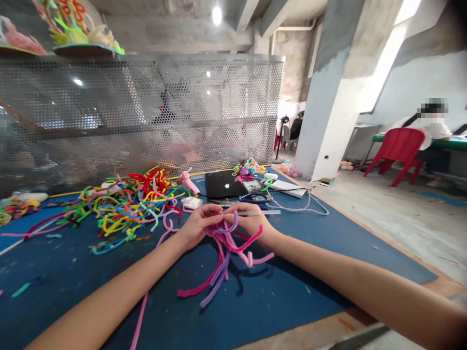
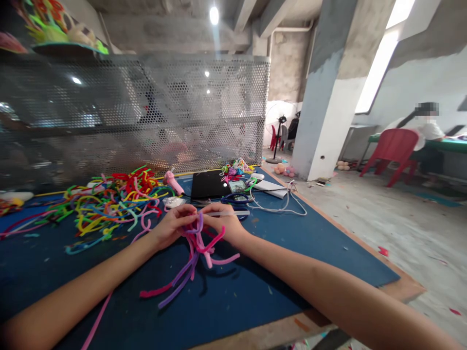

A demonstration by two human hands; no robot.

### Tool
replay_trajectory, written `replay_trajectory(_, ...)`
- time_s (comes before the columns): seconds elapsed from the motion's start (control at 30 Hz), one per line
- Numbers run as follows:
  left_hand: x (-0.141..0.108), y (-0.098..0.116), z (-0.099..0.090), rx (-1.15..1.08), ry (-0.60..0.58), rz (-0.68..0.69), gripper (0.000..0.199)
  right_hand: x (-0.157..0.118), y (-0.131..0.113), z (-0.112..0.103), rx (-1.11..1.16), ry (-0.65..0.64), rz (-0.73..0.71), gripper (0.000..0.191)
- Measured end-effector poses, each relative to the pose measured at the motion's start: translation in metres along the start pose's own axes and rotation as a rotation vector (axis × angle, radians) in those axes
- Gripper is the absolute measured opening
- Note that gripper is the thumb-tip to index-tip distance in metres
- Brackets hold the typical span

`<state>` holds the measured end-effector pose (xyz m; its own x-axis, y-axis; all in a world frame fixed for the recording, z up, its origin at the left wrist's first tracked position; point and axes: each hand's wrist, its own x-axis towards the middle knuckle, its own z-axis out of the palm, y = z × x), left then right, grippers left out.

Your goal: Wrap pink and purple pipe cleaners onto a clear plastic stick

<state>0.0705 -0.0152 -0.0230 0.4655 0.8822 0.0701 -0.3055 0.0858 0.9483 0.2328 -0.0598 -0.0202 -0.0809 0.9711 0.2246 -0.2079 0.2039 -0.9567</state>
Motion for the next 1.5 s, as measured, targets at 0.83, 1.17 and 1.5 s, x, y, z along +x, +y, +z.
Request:
replay_trajectory(0.83,-0.009,0.000,0.003,0.946,0.043,0.557,0.012,0.003,0.010,-0.003,0.244,0.003,0.208,0.033)
replay_trajectory(1.17,0.000,-0.003,-0.001,0.558,-0.054,0.346,0.027,0.002,-0.003,-0.004,0.257,-0.020,0.216,0.031)
replay_trajectory(1.5,0.003,-0.001,0.001,0.111,0.066,0.138,0.061,0.005,0.010,-0.002,0.263,0.024,0.100,0.030)
